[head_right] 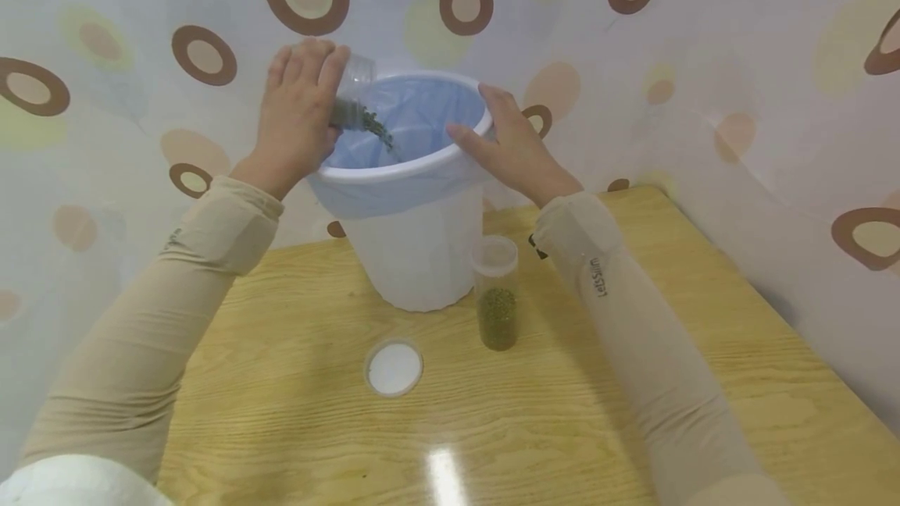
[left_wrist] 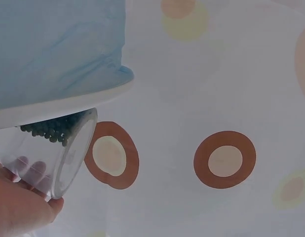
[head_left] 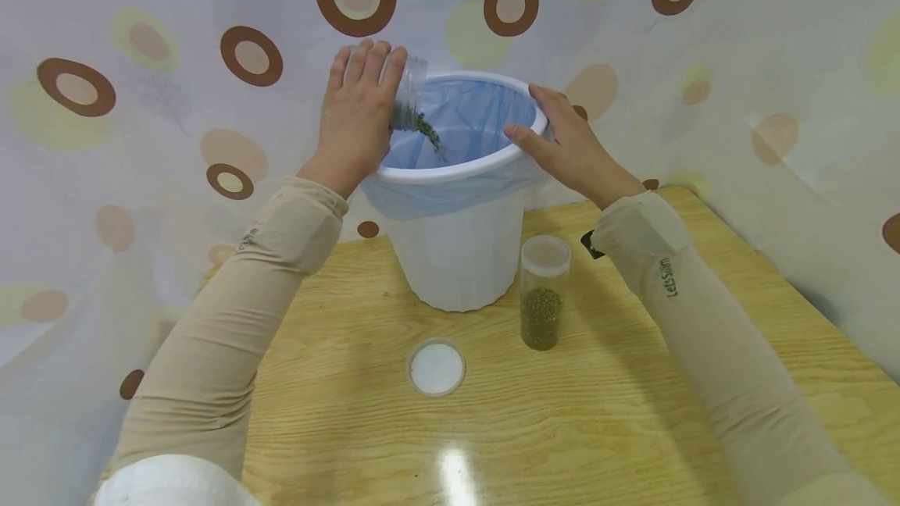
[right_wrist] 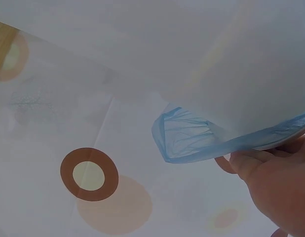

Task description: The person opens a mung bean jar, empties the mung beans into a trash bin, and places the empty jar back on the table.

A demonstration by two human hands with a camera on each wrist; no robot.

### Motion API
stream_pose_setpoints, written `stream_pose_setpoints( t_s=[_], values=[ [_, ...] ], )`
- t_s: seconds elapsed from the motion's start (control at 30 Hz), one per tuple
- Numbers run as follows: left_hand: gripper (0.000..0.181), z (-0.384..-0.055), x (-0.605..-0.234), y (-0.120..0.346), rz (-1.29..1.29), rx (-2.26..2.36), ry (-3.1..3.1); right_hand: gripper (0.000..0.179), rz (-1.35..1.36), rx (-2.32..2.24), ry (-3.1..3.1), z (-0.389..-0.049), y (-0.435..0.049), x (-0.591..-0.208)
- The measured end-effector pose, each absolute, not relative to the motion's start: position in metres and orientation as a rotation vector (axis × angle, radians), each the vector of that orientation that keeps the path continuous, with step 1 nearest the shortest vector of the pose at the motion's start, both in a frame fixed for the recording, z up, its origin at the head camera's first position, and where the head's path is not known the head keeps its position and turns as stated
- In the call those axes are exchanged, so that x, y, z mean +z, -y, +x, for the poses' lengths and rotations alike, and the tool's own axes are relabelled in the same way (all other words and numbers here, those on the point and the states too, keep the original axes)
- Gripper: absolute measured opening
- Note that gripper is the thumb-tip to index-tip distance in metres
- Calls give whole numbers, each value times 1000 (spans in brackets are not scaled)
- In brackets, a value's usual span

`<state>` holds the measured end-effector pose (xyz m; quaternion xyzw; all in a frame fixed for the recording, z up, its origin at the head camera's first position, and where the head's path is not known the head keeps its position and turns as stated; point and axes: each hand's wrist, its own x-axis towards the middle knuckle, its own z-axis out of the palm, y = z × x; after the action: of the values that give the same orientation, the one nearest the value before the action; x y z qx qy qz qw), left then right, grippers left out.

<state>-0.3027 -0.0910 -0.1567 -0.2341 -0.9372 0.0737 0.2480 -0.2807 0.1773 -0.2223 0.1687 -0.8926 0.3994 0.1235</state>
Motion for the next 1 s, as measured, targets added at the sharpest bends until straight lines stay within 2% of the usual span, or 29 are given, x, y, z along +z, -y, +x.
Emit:
stream_pose_setpoints(
  t_s=[1.0],
  values=[
    [77, -302, -156, 90, -611, 248, 2541, 83, 501, 1163, 2612, -280, -178, -222]
  ],
)
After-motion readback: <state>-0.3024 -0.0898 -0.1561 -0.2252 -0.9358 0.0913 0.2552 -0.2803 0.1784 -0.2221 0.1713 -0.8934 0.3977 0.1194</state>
